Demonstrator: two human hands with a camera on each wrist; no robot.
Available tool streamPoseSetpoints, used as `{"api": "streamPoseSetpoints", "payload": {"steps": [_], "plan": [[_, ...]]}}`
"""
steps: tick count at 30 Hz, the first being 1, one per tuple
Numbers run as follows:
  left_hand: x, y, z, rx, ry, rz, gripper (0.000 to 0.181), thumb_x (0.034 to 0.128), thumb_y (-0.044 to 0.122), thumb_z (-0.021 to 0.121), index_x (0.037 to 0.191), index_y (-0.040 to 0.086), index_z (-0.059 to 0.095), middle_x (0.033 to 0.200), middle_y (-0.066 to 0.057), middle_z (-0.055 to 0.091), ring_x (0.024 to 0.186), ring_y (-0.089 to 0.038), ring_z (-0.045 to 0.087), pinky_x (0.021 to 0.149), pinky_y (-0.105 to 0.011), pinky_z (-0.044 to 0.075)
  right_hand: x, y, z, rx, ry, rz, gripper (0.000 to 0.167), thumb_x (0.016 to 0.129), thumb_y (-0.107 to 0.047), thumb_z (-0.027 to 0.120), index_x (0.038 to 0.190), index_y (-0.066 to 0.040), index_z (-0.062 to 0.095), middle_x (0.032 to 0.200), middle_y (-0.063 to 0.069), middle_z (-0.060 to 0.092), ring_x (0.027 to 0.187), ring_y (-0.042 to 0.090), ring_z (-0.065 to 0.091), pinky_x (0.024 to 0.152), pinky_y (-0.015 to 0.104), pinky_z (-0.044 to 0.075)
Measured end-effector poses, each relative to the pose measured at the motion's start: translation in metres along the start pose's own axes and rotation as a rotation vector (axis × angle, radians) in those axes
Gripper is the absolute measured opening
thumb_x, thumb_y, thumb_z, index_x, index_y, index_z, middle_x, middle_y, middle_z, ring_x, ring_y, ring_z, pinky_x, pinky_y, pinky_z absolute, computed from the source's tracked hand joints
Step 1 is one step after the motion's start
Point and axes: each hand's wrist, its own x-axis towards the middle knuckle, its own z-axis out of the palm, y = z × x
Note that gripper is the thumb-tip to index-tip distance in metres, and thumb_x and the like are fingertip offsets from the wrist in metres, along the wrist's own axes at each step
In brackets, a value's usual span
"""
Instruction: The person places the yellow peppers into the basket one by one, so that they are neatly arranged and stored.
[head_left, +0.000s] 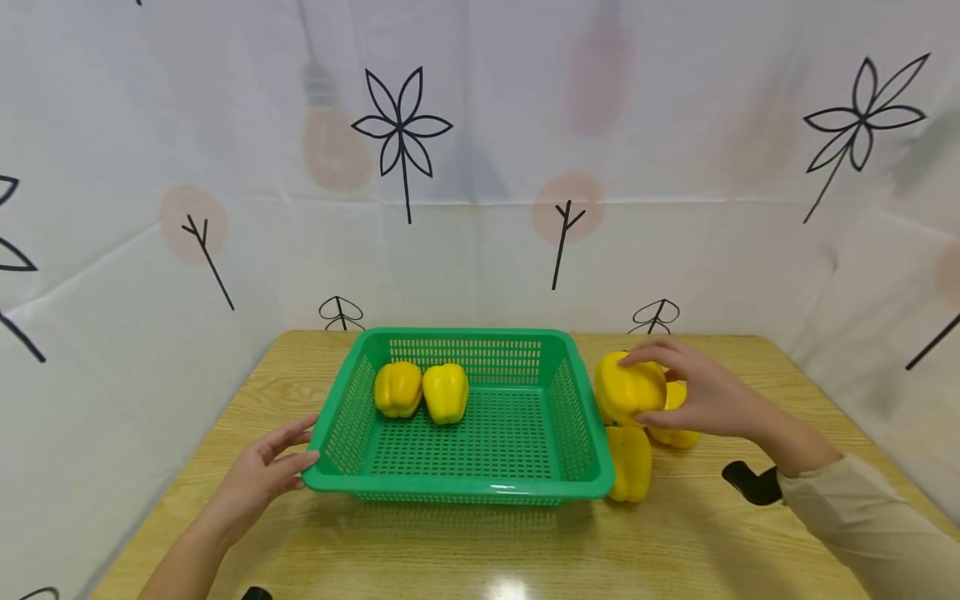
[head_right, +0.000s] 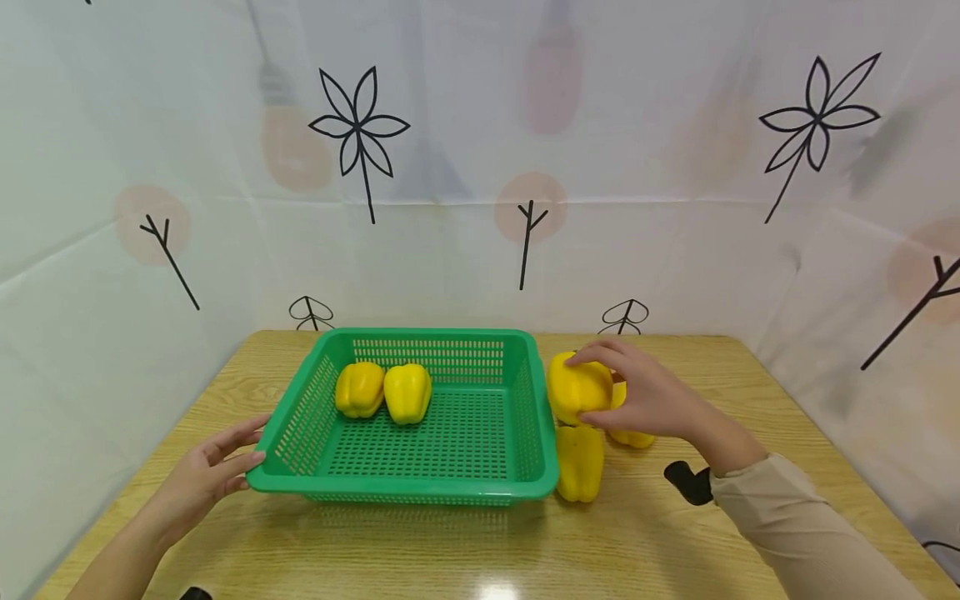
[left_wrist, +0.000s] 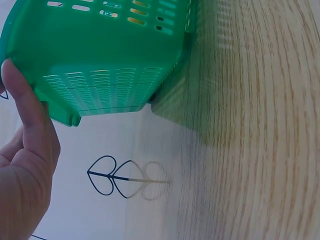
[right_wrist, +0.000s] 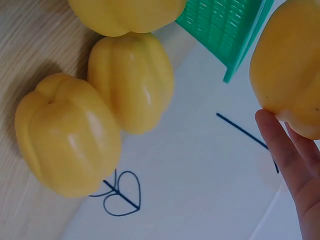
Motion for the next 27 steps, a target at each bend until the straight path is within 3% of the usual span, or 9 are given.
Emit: {"api": "streamPoseSetpoints", "payload": {"steps": [12,18,27], "plan": [[0.0,-0.003,0.0,-0.01,0.0,0.004,0.062,0.0912,0.023,0.062,0.145,0.008,0.033,0.137,-0.016,0.034,0.093,-0.014,0.058,0.076,-0.034,0.05,0.022,-0.002,0.008,0.066,-0.019,-0.006,0.058,0.067,-0.016,0.085,0.117,-0.016,0.057,0.116,0.001,0.05,0.1,0.017,0.048,0.069,0.038,0.052],[0.0,-0.001,0.0,-0.007,0.002,0.0,0.063,0.0917,0.023,0.061,0.145,0.008,0.032,0.137,-0.017,0.033,0.095,-0.014,0.058,0.078,-0.035,0.05,0.033,-0.001,0.013,0.109,-0.052,0.036,0.054,0.07,-0.02,0.083,0.117,-0.016,0.057,0.117,0.002,0.049,0.101,0.023,0.05,0.072,0.044,0.051],[-0.001,-0.003,0.002,-0.001,0.002,0.018,0.062,0.0916,0.022,0.061,0.145,0.007,0.032,0.137,-0.017,0.033,0.095,-0.013,0.058,0.077,-0.035,0.05,0.05,-0.001,0.022,0.16,-0.078,0.058,0.053,0.072,-0.024,0.082,0.117,-0.015,0.056,0.118,0.003,0.047,0.1,0.022,0.049,0.075,0.04,0.051]]}}
